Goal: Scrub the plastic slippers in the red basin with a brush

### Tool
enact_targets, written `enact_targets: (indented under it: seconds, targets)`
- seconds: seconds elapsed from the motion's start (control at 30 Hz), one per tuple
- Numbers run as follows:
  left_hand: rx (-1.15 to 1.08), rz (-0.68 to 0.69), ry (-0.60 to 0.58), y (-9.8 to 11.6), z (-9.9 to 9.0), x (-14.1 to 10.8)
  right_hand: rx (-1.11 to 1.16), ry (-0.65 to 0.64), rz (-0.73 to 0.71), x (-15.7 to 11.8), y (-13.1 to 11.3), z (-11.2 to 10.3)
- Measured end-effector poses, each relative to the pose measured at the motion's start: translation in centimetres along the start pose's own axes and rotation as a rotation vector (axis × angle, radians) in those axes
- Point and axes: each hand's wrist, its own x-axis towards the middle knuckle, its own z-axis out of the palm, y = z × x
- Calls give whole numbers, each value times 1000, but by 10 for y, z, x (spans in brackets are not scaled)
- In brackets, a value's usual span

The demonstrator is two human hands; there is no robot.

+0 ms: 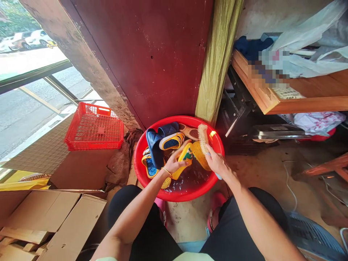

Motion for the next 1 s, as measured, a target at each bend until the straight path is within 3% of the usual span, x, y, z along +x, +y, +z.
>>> enact_targets:
  seconds: [0.13,0.2,0.43,0.6,0.83,0.93,1.0]
  targets:
    - [41,26,84,14,-1,-1,-21,49,-281,-17,-40,27]
    - [55,44,63,16,-3,-2,-68,39,-337,-17,-49,34]
    - [-108,-53,-34,19,-4,-10,-7,114,-124,9,-35,29]
    - [-237,-54,7,22,-8,-11,-9,147,-286,-1,-42,42]
    - [-372,-107,54,28,-11,-9,133,137,-185,12,-27,40]
    - [-476,-124,88,27,-12,0,233,171,-266,-2,-40,39]
    - [-557,-113,140,28,-17,6,270,95,-322,-20,-49,40]
